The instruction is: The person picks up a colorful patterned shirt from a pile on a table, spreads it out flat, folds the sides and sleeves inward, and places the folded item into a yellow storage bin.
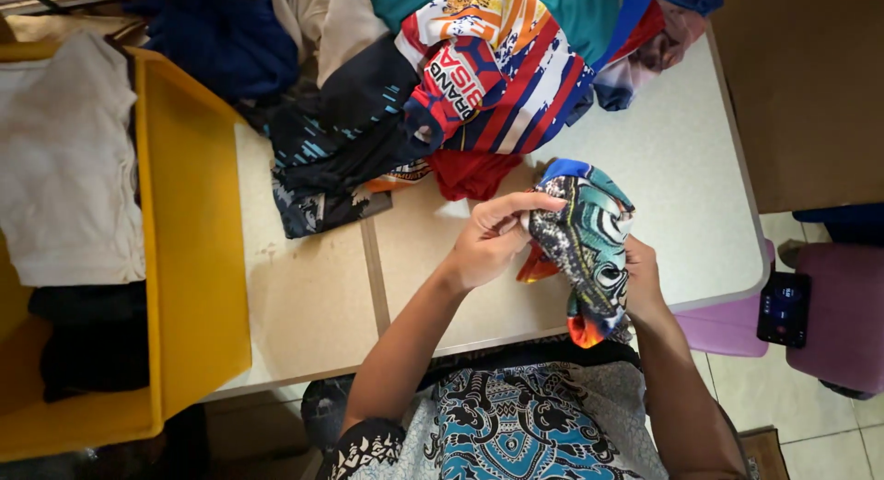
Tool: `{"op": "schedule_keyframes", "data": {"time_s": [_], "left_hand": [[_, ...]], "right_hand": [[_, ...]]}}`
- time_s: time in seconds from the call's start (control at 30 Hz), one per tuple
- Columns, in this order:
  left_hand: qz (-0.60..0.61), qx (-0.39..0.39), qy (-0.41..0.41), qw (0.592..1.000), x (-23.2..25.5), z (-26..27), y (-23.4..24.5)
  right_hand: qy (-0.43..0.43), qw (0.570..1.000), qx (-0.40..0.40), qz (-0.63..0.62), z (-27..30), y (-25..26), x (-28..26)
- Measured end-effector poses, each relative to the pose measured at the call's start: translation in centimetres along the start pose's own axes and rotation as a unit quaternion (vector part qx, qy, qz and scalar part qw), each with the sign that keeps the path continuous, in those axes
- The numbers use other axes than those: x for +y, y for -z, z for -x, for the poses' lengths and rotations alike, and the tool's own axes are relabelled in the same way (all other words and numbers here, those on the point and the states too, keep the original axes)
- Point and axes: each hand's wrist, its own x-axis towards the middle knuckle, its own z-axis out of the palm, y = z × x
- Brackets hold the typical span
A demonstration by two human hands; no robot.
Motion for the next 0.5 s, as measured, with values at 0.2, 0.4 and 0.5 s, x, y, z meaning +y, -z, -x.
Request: {"op": "schedule_keyframes", "data": {"time_s": [0.2,0.4,0.5], "left_hand": [[-0.016,0.138,0.047,0.989,2.4,-1.3,-1.3],[-0.041,0.138,0.034,0.989,4.6,-2.0,0.8],[-0.094,0.101,0.069,0.988,6.5,-2.3,0.6]], "right_hand": [[0.030,0.997,-0.046,-0.048,0.9,1.5,0.7],[0.146,0.984,0.042,-0.094,1.2,4.3,-2.6],[0.182,0.969,0.048,-0.161,1.1,4.4,-4.2]]}}
